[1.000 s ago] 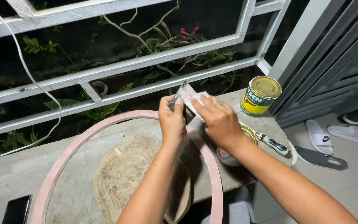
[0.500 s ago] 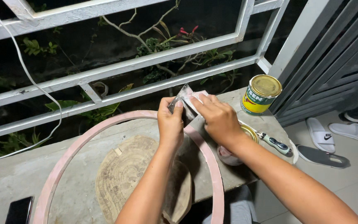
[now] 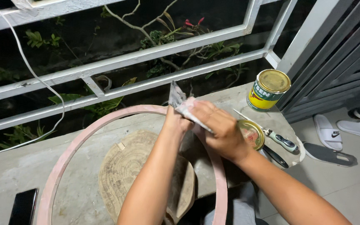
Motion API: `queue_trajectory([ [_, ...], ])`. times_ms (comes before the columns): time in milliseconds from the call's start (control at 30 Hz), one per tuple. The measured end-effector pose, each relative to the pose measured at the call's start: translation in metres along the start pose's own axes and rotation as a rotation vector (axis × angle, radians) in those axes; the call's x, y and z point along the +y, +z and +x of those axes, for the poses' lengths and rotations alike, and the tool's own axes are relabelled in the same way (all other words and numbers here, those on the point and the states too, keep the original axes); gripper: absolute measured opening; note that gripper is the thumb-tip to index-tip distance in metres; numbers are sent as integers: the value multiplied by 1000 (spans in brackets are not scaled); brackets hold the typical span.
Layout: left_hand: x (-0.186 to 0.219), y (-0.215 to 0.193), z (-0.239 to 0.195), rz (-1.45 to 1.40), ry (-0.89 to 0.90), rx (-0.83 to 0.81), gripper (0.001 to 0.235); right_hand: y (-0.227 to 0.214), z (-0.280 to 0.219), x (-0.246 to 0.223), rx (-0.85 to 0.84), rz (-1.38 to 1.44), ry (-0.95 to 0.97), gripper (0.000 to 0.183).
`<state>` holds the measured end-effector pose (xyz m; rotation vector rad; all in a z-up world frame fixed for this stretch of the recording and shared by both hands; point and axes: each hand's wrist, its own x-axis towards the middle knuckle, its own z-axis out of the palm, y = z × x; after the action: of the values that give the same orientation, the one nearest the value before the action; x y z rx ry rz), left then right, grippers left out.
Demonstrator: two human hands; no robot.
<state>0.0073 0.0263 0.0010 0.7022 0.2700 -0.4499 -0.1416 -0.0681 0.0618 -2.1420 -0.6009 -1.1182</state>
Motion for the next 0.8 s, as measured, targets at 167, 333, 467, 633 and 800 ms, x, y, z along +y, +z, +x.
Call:
queue_trajectory([
  [167,-26,4,-1,36,-47,-19,10,4,3,38,18,-189,-113,36],
  [333,-22,8,5,70,-81,-38,11,-6,0,27,-19,-230,-141,47],
  [467,-31,2,2,110,-119,-54,13,-9,2,41,19,-251,-101,48],
  [633,-29,2,7,151,-163,-75,16,-8,-2,42,-67,-248,-140,56],
  [800,-29,4,6,196,-199,-111,20,-10,-3,30,-67,-274,-114,60],
])
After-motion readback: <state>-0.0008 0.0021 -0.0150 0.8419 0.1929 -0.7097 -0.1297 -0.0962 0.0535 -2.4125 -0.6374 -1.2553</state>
